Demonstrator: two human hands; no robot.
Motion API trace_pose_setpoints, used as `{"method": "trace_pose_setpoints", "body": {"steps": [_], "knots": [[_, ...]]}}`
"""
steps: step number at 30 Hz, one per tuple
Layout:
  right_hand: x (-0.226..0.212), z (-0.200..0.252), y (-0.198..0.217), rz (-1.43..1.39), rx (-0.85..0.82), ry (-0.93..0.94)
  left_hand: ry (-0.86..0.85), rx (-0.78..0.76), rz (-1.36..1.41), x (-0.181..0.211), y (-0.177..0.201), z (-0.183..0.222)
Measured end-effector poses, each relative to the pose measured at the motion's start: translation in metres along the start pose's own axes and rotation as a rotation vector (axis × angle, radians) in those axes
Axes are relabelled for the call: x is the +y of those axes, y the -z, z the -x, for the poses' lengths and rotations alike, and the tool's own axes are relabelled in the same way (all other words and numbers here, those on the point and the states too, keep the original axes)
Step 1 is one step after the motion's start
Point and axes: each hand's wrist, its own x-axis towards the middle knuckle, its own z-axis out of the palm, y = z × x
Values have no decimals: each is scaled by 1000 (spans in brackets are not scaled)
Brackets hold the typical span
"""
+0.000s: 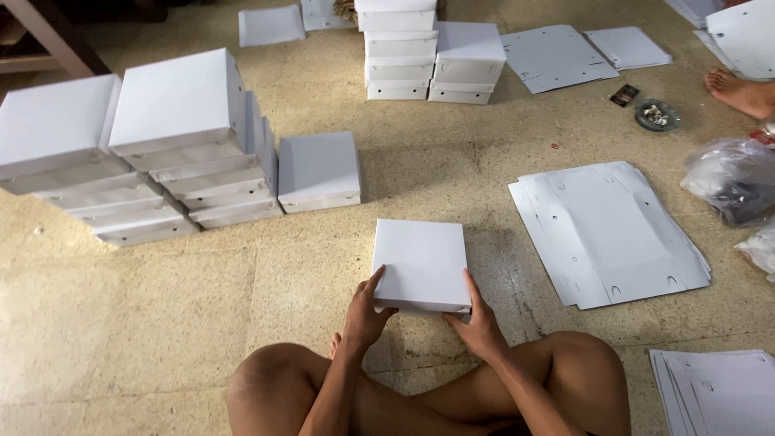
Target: Manually folding and assembling cardboard boxes from flat sheets while sitting on the floor.
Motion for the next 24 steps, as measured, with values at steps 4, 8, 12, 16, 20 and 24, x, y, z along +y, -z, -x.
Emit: {"method": "trace_pose_setpoints", "body": {"steps": [4, 8, 12, 16, 20, 24], "knots": [[-7, -2, 18, -70, 139, 47, 10, 24, 201, 8, 10, -4], [-43, 5, 43, -108, 254, 115, 141, -247, 267, 45, 24, 13], [-54, -3, 46, -14, 209, 257, -54, -368, -192, 50, 7, 20], [-83, 10, 32, 92, 143, 261, -259, -173, 71, 70, 7, 32], [-94, 11, 16, 96, 161, 272, -511, -86, 174, 79, 11, 39], [-99, 10, 12, 67, 171, 307, -502, -61, 240, 75, 11, 38]]}}
